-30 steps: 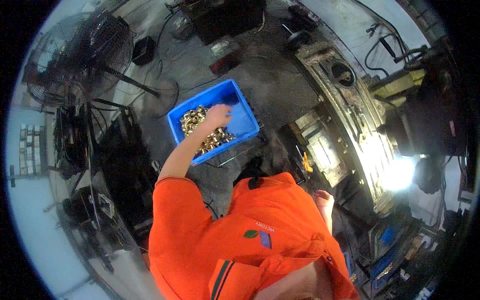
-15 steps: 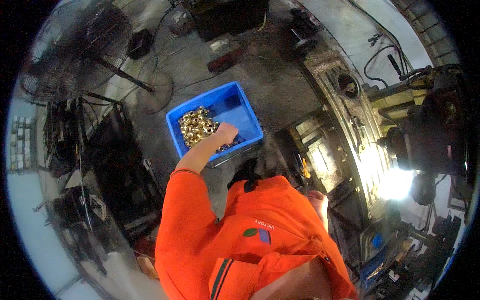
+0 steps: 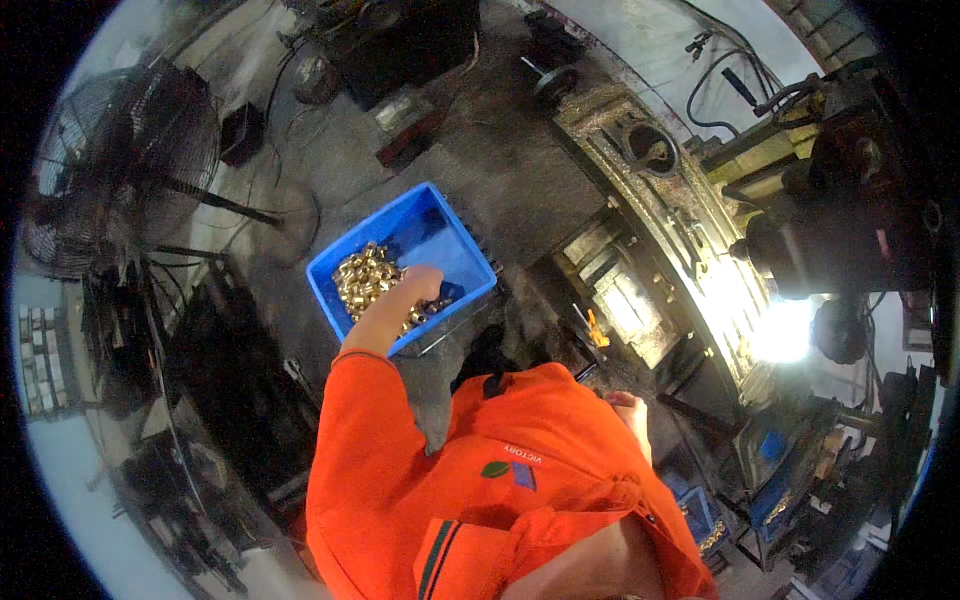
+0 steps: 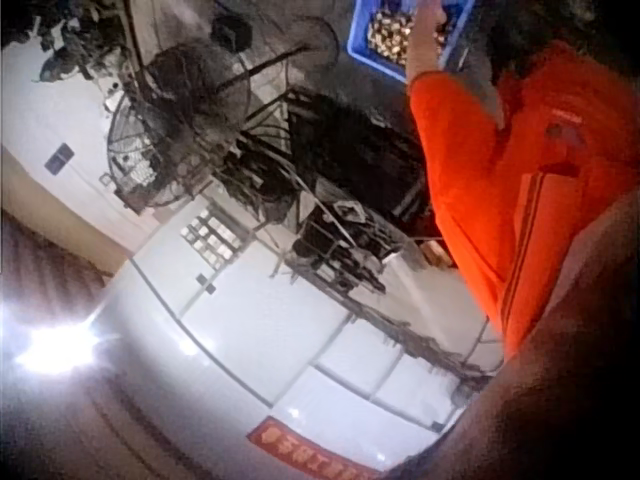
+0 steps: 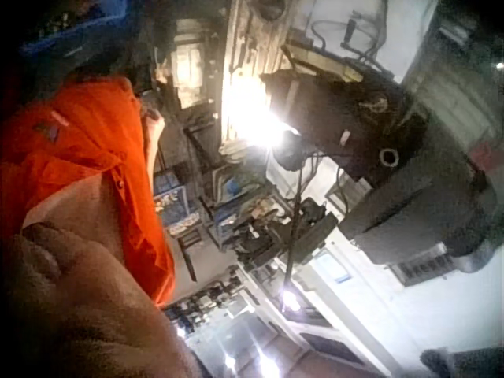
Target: The person repeatedly picks small brass parts from a blue bin, places each part into a milling machine vise, operates the machine to mill the part, then removes the finished part and returns it to the bin. This cycle repeats throughout the clip.
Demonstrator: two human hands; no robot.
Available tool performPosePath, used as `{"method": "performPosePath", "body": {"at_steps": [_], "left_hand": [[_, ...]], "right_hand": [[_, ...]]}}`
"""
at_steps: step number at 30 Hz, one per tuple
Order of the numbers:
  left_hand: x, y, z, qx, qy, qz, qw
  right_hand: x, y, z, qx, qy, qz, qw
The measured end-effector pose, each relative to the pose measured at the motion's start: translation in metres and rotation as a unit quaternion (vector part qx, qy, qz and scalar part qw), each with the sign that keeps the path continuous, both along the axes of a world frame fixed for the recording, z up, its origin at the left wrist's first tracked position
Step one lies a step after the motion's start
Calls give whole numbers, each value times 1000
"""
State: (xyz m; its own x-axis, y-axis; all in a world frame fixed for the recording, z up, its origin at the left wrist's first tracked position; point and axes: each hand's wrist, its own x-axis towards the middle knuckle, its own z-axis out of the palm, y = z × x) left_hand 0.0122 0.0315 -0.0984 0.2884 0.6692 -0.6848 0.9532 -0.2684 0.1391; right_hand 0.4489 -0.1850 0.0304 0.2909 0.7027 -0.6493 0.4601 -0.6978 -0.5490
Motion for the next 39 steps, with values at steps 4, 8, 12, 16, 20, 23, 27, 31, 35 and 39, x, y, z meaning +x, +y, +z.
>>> {"method": "performPosePath", "body": {"at_steps": [4,8,12,16,20,23,27,31,35,39], "left_hand": [[1,0,-1,16,9,-17,1000],[9,-4,13,37,44,-55,997],[6,-8,11,91,32,-27,995],[6,3,33,143,-8,72,987],[16,19,74,206,-85,172,960],[50,27,119,249,-205,158,933],[131,25,169,311,-353,58,881],[217,11,197,315,-427,-3,848],[257,-11,217,264,-388,-197,861],[287,-21,211,263,-382,-325,824]], "right_hand": [[7,-2,-4,3,13,20,1000],[15,-7,-16,6,20,13,1000],[25,-7,-23,15,16,25,999],[23,3,-12,27,-21,56,998],[28,14,-14,61,52,21,997],[21,43,-5,114,138,-1,984],[-3,95,23,199,218,42,954],[-16,124,54,261,430,-61,862],[-2,119,73,259,556,-92,785],[14,101,53,244,520,-161,803]]}}
